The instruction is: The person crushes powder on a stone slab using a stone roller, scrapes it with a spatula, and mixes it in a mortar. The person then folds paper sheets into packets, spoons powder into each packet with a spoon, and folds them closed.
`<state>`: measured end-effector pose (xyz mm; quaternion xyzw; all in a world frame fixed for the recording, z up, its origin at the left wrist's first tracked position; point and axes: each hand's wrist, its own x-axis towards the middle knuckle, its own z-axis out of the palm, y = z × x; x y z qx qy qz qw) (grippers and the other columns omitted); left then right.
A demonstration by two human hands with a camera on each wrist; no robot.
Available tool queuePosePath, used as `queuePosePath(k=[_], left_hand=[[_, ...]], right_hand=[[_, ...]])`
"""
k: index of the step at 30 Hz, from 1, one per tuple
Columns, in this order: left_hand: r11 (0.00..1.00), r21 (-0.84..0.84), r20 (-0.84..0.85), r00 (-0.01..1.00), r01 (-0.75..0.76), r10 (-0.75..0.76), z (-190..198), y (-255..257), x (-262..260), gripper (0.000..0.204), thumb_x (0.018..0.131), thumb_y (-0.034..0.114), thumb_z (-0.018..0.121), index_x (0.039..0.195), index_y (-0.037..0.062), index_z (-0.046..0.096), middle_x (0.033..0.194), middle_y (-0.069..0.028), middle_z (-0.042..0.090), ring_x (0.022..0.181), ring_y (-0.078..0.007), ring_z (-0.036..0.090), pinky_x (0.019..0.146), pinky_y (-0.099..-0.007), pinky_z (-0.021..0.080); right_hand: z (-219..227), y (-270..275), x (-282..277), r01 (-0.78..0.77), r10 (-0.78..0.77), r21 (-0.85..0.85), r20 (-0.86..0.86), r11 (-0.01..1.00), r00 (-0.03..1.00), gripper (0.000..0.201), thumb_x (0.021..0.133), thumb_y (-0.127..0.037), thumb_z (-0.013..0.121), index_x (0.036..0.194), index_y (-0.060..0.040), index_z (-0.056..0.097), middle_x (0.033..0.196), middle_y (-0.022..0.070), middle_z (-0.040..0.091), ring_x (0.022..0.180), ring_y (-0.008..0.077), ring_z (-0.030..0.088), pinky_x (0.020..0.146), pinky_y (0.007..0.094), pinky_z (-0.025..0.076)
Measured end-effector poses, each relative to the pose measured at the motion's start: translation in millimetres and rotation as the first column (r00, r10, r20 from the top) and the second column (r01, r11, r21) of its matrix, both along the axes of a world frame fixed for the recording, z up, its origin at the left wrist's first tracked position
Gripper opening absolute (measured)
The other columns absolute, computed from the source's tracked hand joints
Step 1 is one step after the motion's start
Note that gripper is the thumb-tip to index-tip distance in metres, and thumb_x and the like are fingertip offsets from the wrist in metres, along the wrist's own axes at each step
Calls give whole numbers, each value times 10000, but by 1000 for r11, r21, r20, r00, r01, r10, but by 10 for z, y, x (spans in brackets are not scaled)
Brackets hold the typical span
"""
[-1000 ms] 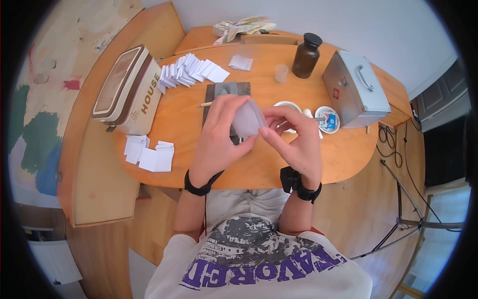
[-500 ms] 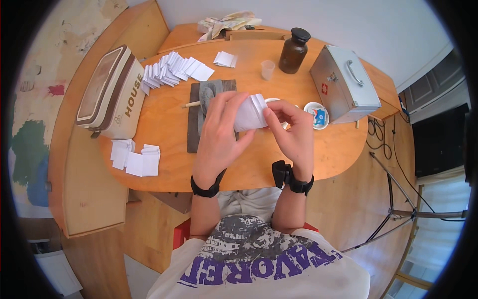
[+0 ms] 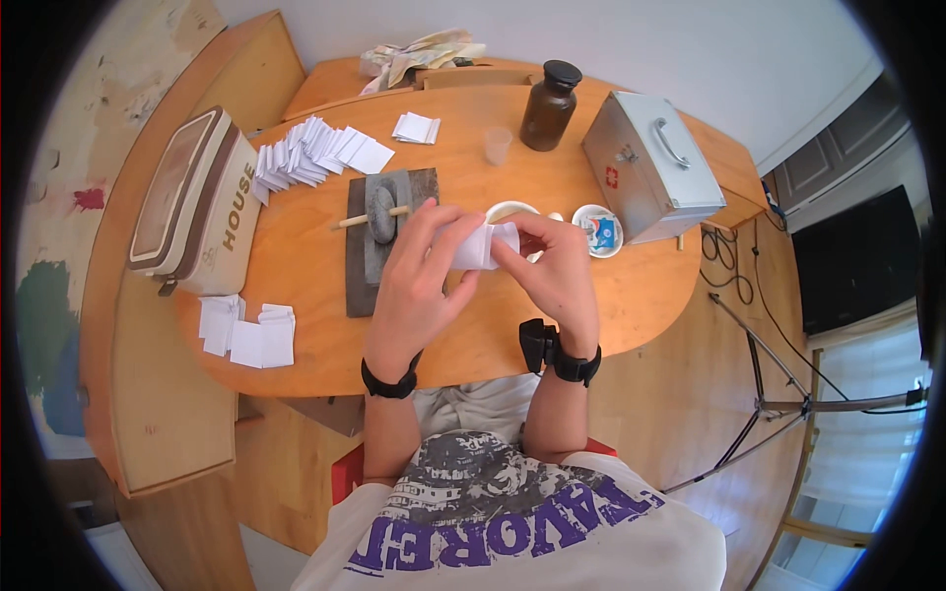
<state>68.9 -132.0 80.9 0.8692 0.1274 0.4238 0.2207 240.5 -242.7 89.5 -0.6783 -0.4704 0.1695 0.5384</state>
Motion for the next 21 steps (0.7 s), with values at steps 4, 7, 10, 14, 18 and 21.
queuePosePath(k=[4,7,10,14,18,21], left_hand=[[989,-140,-4,999,-43,42,51,-62,-12,683,774,-13,937,1416,34,708,1337,-163,734,1229,-365,716,1119,-447,581],[928,-371,-71,996,28,-58,61,-39,-123,663,833,92,962,1436,23,695,1317,-170,765,1212,-342,748,1093,-423,590],[850,-506,-151,955,146,-254,108,53,-278,661,902,200,960,1467,12,673,1323,-180,782,1211,-325,766,1081,-414,591],[664,-665,-122,828,342,-548,28,201,-440,665,1030,316,863,1541,-32,618,1354,-185,771,1256,-267,747,1099,-386,570],[417,-790,90,758,450,-646,-123,251,-561,647,1128,364,733,1581,-66,564,1395,-187,741,1294,-241,710,1113,-372,547],[410,-804,-10,679,432,-734,-114,289,-601,641,1177,377,635,1599,-91,522,1436,-199,710,1308,-247,694,1123,-373,533]], right_hand=[[31,24,-47,64,-74,119,81,991,994,196,919,-109,858,1079,3,840,958,162,805,828,320,760,757,394,593],[80,-26,-38,-36,-5,146,271,989,963,153,893,-50,858,1045,-30,858,982,130,810,879,336,761,774,397,601],[135,-77,-76,-192,114,211,332,959,936,178,849,-9,873,1022,-53,871,995,97,810,922,318,762,793,403,610],[166,-120,-69,-325,262,144,340,935,903,248,795,19,897,1024,-76,893,997,60,801,944,273,751,791,390,599],[172,-159,-34,-404,347,106,348,908,871,317,761,33,910,1048,-99,918,1005,34,798,933,244,736,777,371,585],[162,-175,10,-464,411,119,312,878,857,318,765,33,904,1054,-99,920,1008,36,804,930,244,737,783,374,587]])
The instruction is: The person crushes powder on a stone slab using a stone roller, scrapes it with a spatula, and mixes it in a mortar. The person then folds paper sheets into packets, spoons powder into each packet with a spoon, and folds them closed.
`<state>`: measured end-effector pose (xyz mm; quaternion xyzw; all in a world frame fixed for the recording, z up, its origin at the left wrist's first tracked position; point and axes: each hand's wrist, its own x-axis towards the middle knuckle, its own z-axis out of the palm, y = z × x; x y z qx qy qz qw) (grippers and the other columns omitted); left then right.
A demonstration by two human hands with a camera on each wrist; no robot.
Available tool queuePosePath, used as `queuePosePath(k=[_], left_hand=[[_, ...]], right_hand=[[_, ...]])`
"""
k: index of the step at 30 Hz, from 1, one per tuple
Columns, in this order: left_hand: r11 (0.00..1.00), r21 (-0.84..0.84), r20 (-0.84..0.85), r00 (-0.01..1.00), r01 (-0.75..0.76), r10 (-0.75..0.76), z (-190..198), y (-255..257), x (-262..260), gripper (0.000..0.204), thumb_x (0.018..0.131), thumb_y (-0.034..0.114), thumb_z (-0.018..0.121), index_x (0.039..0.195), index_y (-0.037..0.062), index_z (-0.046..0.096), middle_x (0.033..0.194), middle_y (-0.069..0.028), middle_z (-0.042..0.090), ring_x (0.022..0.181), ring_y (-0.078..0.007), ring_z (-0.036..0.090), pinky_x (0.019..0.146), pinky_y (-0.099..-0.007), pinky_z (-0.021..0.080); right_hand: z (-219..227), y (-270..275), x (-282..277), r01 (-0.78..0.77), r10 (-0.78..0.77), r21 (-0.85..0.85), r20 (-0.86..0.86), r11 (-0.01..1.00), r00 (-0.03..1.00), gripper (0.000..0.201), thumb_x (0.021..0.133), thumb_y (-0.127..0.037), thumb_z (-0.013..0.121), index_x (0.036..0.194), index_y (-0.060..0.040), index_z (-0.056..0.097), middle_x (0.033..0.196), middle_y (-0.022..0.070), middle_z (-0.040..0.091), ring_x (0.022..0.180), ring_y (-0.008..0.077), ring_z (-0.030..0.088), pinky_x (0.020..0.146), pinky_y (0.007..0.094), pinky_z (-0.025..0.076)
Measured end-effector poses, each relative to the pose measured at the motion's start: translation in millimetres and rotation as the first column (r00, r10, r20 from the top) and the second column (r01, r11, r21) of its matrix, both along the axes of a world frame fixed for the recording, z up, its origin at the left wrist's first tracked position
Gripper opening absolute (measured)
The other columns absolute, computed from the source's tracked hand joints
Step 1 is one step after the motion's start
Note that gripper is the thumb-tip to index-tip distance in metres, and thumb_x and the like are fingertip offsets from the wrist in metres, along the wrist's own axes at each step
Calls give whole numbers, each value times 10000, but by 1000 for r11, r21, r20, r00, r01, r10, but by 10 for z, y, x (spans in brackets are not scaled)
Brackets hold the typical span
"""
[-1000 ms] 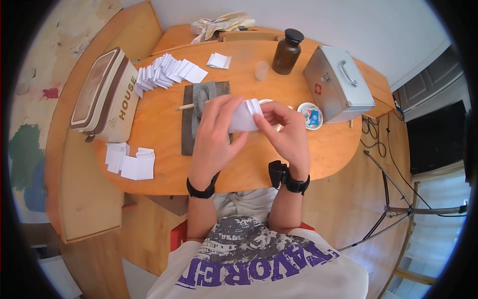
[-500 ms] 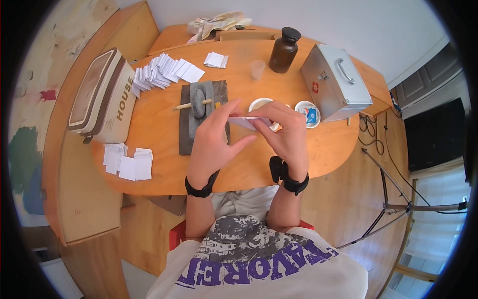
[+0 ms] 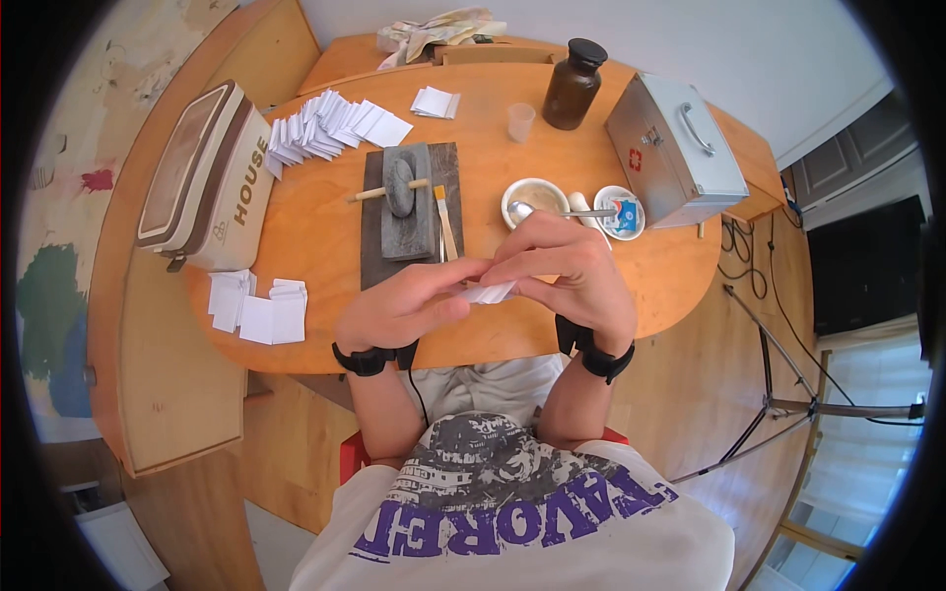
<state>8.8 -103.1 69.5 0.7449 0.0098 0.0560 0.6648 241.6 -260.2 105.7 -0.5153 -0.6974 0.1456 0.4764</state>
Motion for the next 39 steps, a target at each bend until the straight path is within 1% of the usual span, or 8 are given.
queuePosePath(k=[7,10,13,15,21,27,33,39], left_hand=[[996,78,128,991,-50,40,-86,17,61,680,1088,303,778,1615,-57,542,1483,-183,708,1343,-252,688,1166,-387,522],[968,35,181,954,-247,237,-4,-58,162,767,992,218,891,1627,-49,552,1533,-157,675,1399,-245,654,1231,-404,484],[900,25,259,872,-436,415,-28,-91,296,807,914,109,938,1619,-31,573,1534,-143,673,1408,-239,651,1257,-413,475],[852,35,319,813,-523,486,-84,-79,358,791,888,50,932,1602,-9,597,1497,-145,703,1374,-241,680,1244,-413,496],[812,122,411,774,-570,482,-131,-32,439,692,861,-27,897,1513,-7,666,1488,-127,674,1370,-233,659,1207,-403,503],[783,119,417,746,-611,519,-178,2,459,599,869,-47,874,1440,-8,700,1470,-125,680,1348,-231,665,1166,-388,517],[791,120,403,758,-600,513,-207,15,494,601,874,-49,870,1447,-13,694,1472,-127,679,1348,-228,663,1168,-390,513],[791,31,400,733,-610,550,-216,7,526,596,868,8,878,1437,5,702,1390,-109,709,1297,-209,687,1148,-367,534]], right_hand=[[10,-52,78,-51,52,20,-79,999,996,284,807,0,922,1083,-64,903,1021,53,813,962,230,761,809,356,597],[18,-63,170,253,-251,42,-49,966,967,188,911,-52,877,1098,-38,862,1039,118,810,994,279,769,882,377,609],[-124,-72,339,609,-614,-99,-209,787,761,206,967,-95,867,1155,-16,837,1058,132,799,977,292,762,909,407,608],[-293,-99,486,825,-827,-97,28,557,561,228,1022,-140,829,1194,9,807,1071,139,784,934,306,755,887,441,611],[-643,-96,653,934,-905,-127,237,333,355,354,1029,-280,826,1251,-6,791,1038,161,797,871,326,767,799,456,615],[-734,-12,770,745,-831,-427,-26,512,556,318,1031,-276,837,1191,-1,821,856,113,814,744,241,777,749,376,619],[-596,112,605,637,-709,-311,-307,705,634,171,1092,-156,768,1127,3,821,838,34,798,745,83,730,711,256,575],[-601,142,574,638,-657,-159,-179,754,732,173,1114,-132,725,1112,17,812,821,73,809,730,125,763,710,273,587]])
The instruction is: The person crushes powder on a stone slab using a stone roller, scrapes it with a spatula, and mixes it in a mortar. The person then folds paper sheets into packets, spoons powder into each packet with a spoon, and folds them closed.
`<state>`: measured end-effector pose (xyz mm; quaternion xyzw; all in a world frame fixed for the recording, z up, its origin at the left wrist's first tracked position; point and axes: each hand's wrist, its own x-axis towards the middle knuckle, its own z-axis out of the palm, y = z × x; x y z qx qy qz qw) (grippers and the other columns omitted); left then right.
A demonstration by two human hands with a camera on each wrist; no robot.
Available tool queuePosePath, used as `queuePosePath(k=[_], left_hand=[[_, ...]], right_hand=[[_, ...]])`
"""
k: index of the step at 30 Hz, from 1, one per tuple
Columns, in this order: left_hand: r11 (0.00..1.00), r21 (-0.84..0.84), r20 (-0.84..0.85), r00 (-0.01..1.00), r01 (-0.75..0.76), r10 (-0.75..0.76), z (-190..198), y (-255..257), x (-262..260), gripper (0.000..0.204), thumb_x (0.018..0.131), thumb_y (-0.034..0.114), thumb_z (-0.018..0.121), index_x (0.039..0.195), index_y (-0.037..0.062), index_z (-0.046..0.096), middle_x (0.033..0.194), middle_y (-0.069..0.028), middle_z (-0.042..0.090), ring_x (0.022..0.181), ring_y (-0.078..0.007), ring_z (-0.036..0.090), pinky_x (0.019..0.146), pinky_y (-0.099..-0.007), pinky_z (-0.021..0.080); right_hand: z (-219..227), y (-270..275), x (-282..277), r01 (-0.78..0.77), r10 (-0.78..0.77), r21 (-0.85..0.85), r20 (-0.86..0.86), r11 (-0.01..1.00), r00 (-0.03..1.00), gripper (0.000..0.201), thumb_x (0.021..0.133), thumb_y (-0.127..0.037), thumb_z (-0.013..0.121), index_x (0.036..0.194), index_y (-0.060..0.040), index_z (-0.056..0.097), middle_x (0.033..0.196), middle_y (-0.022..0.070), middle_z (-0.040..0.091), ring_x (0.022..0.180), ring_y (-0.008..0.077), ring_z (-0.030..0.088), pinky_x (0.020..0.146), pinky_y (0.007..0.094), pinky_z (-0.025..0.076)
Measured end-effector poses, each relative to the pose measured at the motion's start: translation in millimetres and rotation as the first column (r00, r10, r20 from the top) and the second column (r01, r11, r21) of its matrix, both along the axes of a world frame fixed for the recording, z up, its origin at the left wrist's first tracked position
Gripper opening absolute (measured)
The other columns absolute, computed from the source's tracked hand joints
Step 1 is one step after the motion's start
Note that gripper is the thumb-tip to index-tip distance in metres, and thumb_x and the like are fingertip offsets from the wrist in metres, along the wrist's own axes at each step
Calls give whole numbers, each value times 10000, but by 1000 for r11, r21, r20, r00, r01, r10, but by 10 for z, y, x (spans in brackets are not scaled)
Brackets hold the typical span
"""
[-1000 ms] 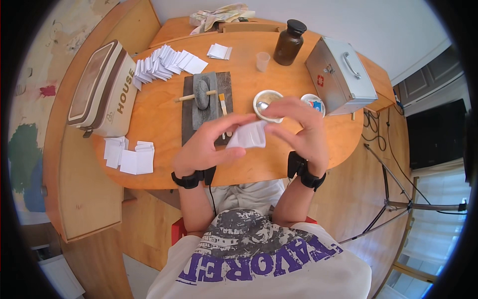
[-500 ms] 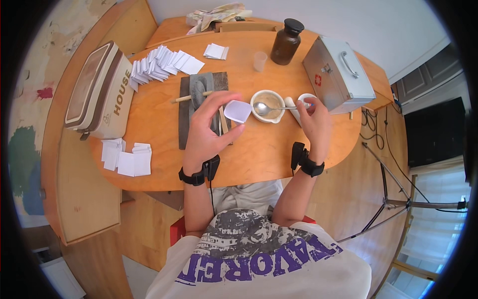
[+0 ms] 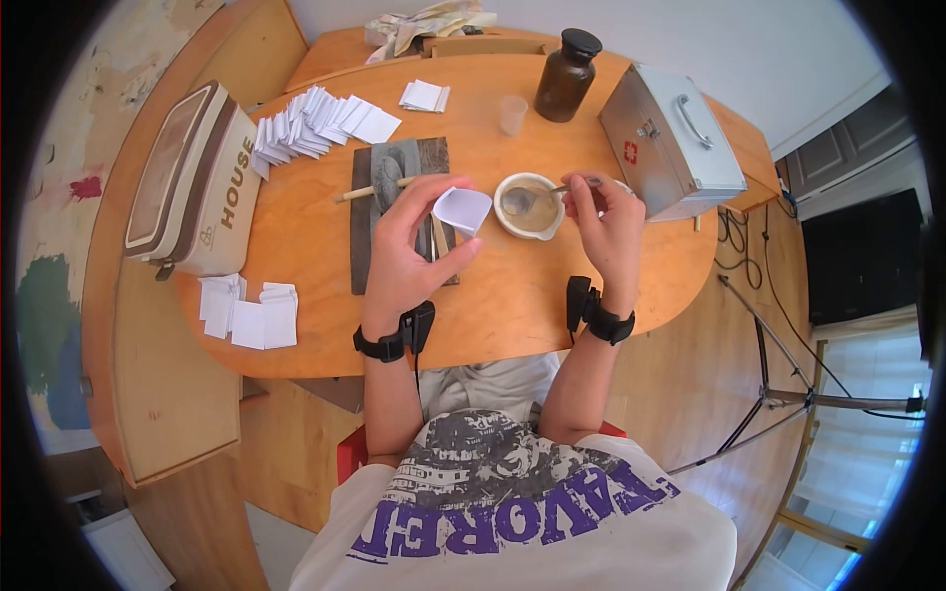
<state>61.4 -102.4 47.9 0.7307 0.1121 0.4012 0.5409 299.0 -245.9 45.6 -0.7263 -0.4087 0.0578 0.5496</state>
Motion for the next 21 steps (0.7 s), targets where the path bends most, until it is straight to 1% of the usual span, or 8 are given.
queuePosePath(k=[6,7,10,12,16,18,20,21], left_hand=[[1000,-22,7,1000,17,-17,-28,18,-6,598,875,-5,874,1446,-4,696,1398,-106,695,1311,-205,675,1161,-368,525],[999,-24,4,1000,29,-29,-23,19,-13,607,881,-33,867,1460,-15,685,1429,-110,684,1333,-211,664,1173,-381,513],[999,-17,-9,999,39,-39,-31,27,-24,618,888,-60,860,1477,-26,673,1465,-113,671,1358,-219,652,1186,-394,501],[999,-9,-18,999,37,-37,-36,31,-20,622,889,-60,860,1480,-26,672,1469,-114,669,1362,-221,652,1188,-393,502],[1000,24,-56,998,16,-14,-43,29,-9,625,897,-51,859,1491,-28,666,1481,-112,661,1377,-219,651,1211,-381,494],[999,39,-80,997,4,-1,-49,23,14,627,900,-45,859,1495,-27,664,1484,-112,659,1384,-216,650,1222,-377,489],[988,118,-76,991,-101,110,-52,-2,57,592,881,76,896,1433,-4,698,1371,-148,752,1261,-283,739,1121,-399,579],[988,118,-76,991,-101,111,-46,-7,58,592,881,76,896,1433,-4,698,1371,-148,752,1261,-283,739,1121,-399,579]], right_hand=[[28,16,-36,-12,14,-33,43,999,999,173,1116,-123,713,1073,13,811,805,77,815,718,135,779,692,279,592],[16,12,-26,-14,15,-34,43,999,999,173,1116,-123,713,1073,13,811,805,77,815,718,135,779,692,279,592],[-50,-19,35,-4,2,-41,-28,999,1000,187,1118,-130,708,1068,15,814,800,74,817,705,128,779,695,278,600],[-87,-28,66,95,-99,-44,-118,995,988,196,1116,-136,707,1067,18,818,790,75,815,698,121,777,691,276,601],[-91,-69,140,153,-154,-21,-168,988,974,211,1115,-142,707,1071,30,821,806,76,812,706,117,765,678,273,592],[7,-116,102,181,-153,70,-290,981,945,227,1125,-147,699,1086,41,820,823,78,802,718,109,743,683,270,585],[172,-148,3,197,-153,116,-310,973,938,239,1134,-157,696,1094,45,818,832,76,797,724,107,734,691,268,583],[254,-162,-57,215,-152,162,-332,963,931,252,1144,-167,693,1102,48,816,842,75,793,730,105,725,699,266,582]])
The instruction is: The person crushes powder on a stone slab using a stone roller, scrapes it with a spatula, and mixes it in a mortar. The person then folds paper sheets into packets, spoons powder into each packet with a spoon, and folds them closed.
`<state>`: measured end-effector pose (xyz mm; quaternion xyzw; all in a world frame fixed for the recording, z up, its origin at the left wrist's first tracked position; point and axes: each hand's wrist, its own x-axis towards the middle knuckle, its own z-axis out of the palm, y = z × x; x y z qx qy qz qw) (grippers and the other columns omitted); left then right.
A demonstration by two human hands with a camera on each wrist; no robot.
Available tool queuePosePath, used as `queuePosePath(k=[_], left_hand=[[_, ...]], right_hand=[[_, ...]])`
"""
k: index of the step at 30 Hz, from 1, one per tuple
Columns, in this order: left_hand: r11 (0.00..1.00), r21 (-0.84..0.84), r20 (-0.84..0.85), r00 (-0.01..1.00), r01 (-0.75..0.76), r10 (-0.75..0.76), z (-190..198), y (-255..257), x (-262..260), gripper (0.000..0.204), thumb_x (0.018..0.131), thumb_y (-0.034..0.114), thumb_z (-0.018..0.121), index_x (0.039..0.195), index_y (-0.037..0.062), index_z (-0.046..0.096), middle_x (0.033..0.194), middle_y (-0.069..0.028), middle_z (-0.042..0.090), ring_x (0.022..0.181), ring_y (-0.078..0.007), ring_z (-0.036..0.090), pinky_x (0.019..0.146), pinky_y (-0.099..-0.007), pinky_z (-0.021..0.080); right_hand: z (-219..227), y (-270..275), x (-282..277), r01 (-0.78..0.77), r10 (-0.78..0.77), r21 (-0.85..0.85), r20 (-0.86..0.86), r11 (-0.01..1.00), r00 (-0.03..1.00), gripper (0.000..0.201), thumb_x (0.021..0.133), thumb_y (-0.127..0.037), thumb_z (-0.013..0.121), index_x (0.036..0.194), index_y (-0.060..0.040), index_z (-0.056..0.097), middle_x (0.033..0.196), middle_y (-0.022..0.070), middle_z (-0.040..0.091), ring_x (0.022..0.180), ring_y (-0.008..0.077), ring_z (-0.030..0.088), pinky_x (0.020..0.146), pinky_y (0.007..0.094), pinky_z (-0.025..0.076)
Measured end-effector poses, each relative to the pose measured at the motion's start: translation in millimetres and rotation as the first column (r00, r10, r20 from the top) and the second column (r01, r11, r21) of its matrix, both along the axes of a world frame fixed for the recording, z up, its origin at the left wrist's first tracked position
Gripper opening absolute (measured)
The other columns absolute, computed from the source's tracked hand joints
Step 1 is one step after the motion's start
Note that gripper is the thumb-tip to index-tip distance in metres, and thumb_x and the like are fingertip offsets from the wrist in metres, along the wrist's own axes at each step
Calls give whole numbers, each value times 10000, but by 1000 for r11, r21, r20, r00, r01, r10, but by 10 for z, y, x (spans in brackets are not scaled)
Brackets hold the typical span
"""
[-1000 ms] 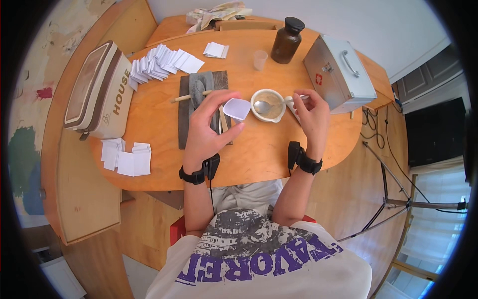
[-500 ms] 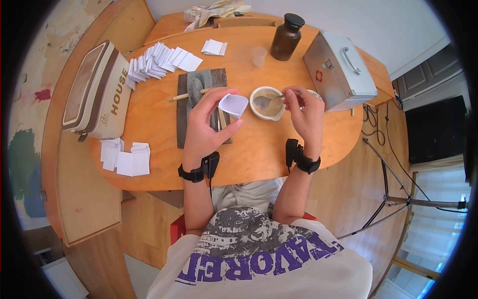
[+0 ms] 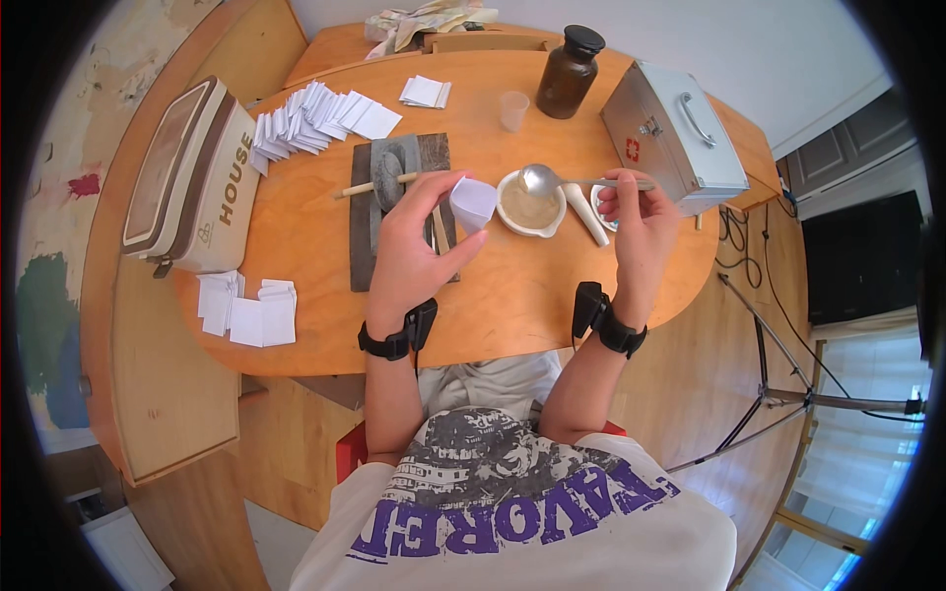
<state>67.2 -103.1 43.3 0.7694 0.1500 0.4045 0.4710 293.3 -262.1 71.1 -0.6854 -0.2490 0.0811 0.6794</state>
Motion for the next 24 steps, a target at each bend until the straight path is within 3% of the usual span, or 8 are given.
queuePosePath(k=[2,10,12,14,16,20,22,24], left_hand=[[1000,4,-71,997,5,-5,19,-9,-4,628,900,-5,873,1495,-18,672,1425,-121,707,1339,-211,692,1208,-381,531],[994,84,-121,990,-67,77,31,-35,29,634,888,2,880,1489,-8,680,1385,-140,743,1289,-230,730,1181,-391,564],[995,78,-110,991,-68,77,31,-39,26,636,886,1,880,1490,-6,680,1386,-138,743,1291,-230,730,1180,-392,565],[996,49,-124,989,-75,81,47,-49,19,636,887,2,882,1490,-11,678,1391,-139,741,1291,-229,729,1182,-392,565],[996,50,-124,989,-72,78,52,-44,15,638,889,4,884,1491,-18,674,1395,-141,739,1297,-228,727,1183,-390,565],[996,59,-103,992,-61,67,65,-47,14,640,902,18,890,1496,-35,660,1419,-148,736,1317,-227,720,1188,-391,562],[997,47,-97,993,-59,63,23,-32,13,640,906,21,890,1499,-37,655,1431,-149,734,1323,-227,718,1189,-394,561],[998,34,-91,994,-57,60,11,-28,6,641,911,24,890,1502,-39,651,1442,-151,732,1330,-227,716,1190,-397,559]], right_hand=[[135,-24,-116,5,-4,45,-6,999,1000,257,1150,-177,695,1106,46,814,847,74,796,730,106,723,702,265,580],[473,-17,-571,-71,61,182,62,981,996,215,1145,-155,720,1120,37,814,899,77,821,765,113,752,722,261,588],[472,-11,-629,-146,124,56,288,988,950,140,1112,-97,749,1126,25,816,899,74,825,789,122,775,752,264,602],[443,-17,-616,-190,167,40,319,981,933,97,1087,-53,763,1128,15,818,928,80,831,806,130,788,765,272,612],[454,-14,-569,-264,233,-13,517,964,824,95,1085,-37,757,1135,13,821,963,92,834,807,137,787,766,280,615],[413,-21,-547,-259,215,19,502,966,838,98,1096,-35,746,1134,16,820,996,93,837,818,130,781,767,277,616],[396,-27,-552,-144,90,176,283,974,955,104,1104,-42,741,1129,21,820,974,88,832,814,128,774,762,273,616],[419,-19,-493,-106,53,191,264,976,963,132,1118,-76,735,1112,27,817,937,78,822,811,122,771,747,272,617]])
